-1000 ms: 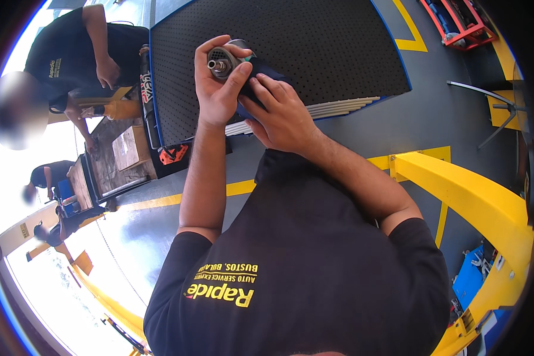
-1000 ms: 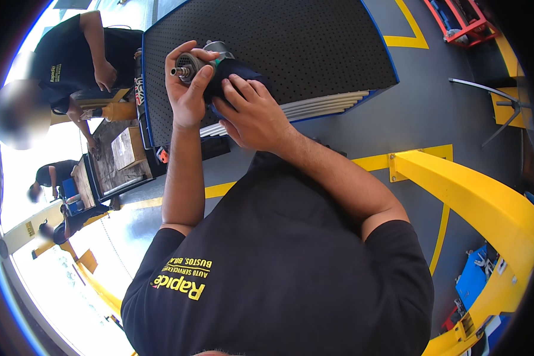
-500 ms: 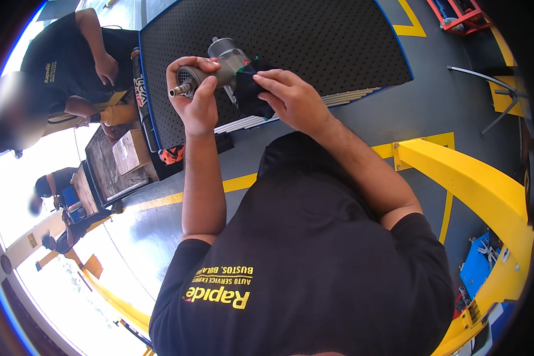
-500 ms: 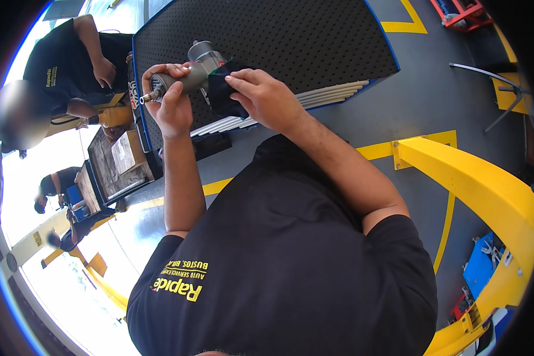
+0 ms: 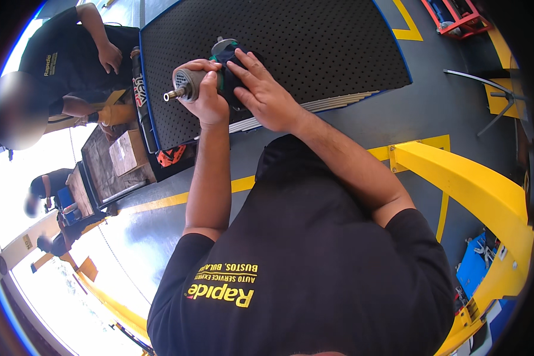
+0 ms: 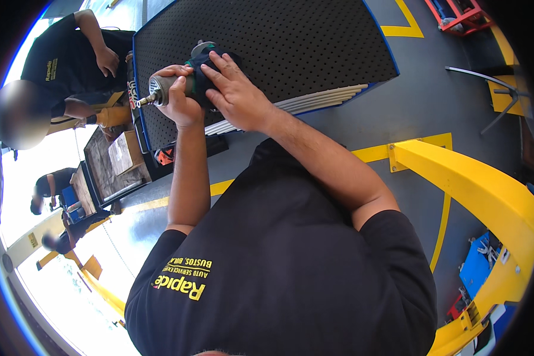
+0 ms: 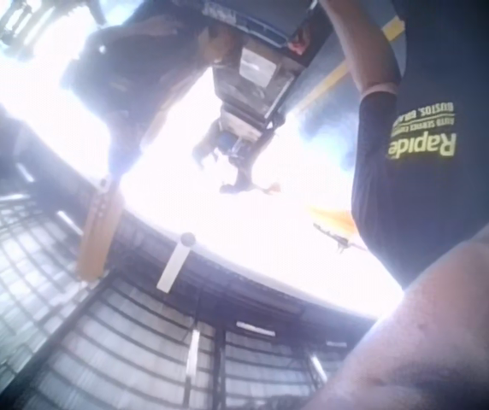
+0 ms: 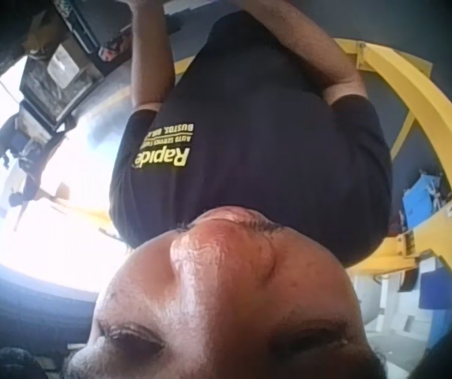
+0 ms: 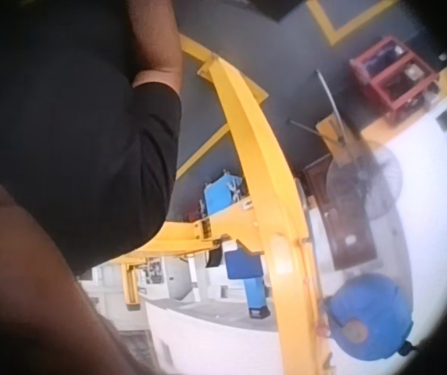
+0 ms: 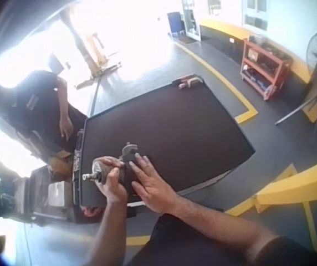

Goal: The person wipes a pneumatic impact wrench with a green cloth, rotating it to clean multiple surfaces. The tool is handled one at a time and repeatedly wiped on a workbench mat.

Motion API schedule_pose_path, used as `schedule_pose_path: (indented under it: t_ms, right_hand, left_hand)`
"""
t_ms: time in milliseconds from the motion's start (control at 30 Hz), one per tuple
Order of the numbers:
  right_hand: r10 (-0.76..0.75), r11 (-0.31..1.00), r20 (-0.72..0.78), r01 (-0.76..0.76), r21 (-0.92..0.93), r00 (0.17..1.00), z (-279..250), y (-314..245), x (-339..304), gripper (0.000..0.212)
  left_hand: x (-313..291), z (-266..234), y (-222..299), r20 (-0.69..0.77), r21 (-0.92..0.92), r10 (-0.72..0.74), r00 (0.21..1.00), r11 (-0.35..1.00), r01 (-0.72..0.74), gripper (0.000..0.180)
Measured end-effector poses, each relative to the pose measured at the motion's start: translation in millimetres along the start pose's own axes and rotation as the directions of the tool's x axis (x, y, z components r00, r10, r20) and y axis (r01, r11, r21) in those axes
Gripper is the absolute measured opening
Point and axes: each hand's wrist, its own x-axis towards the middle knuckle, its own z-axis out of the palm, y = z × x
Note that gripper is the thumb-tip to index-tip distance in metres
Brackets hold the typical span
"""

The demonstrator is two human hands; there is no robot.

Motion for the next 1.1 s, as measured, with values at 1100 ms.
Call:
schedule_pose_path:
  t_ms: [1100]
  right_hand:
    - [0.328,0.810,-0.196,-0.168,0.561,0.924,-66.8,13.8,30.6,0.033]
  left_hand:
    - [-23.1,-101.7,-37.0,-0.028,-0.782,-0.505,0.863,0.549,0.296,0.043]
